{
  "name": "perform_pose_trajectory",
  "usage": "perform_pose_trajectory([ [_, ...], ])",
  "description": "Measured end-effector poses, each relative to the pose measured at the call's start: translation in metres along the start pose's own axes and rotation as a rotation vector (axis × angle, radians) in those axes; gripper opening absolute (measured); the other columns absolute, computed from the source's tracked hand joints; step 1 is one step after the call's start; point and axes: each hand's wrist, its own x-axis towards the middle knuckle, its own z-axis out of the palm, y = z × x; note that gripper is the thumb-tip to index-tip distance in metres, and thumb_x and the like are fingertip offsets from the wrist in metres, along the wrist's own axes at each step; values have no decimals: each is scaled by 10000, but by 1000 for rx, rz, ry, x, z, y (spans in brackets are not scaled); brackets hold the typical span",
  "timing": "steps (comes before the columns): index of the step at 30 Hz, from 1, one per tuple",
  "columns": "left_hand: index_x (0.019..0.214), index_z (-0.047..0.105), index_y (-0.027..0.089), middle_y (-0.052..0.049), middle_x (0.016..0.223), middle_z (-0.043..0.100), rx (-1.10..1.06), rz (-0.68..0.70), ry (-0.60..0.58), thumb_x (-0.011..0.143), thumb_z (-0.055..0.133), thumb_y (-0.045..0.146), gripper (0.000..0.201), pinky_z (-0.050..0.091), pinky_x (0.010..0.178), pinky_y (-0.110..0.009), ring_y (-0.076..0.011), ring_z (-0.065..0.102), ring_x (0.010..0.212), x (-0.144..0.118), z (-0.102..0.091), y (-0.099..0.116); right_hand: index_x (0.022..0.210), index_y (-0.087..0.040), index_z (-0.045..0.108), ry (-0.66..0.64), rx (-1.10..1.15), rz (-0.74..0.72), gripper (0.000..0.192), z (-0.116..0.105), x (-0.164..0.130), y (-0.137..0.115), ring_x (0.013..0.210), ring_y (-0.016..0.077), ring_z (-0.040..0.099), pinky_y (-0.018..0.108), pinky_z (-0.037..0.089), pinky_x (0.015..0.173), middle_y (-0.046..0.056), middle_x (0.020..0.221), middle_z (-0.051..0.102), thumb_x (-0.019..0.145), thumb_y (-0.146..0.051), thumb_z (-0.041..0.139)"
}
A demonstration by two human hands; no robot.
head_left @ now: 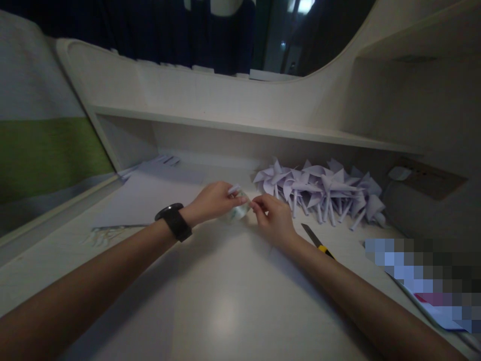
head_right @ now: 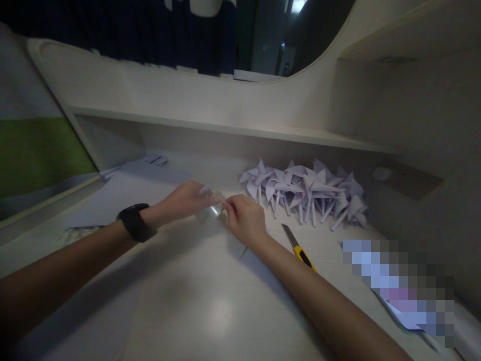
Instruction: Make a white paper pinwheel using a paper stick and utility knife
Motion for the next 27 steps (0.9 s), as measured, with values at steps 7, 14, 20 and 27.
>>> perform_pose_trajectory([
  [7,677,633,157,-27,622,627,118,37,-59,855,526,495,397,263,541,-250,-141,528,573,-5,-3,10,791,-185,580,-31,75,100,128,-1,0,-2,657,153,564,248,378,597,33,746,634,892,-224,511],
  [14,764,666,169,-35,676,665,239,61,-144,857,543,442,314,266,540,-252,-154,546,588,-16,-7,8,767,-187,588,-86,235,271,135,-3,1,18,632,149,568,244,382,593,14,693,633,873,-235,520],
  [20,892,705,189,-70,827,719,387,107,-183,863,554,390,253,336,606,-252,-198,630,746,-20,-7,0,737,-177,582,-115,345,382,166,1,-1,34,549,134,540,244,378,551,-1,616,601,863,-273,534],
  [27,900,710,215,-54,849,725,488,104,-195,801,611,297,163,387,652,-255,-210,655,796,-26,-2,-11,797,-184,602,-232,270,218,151,0,-16,21,598,130,545,238,367,575,-1,685,620,902,-258,523],
])
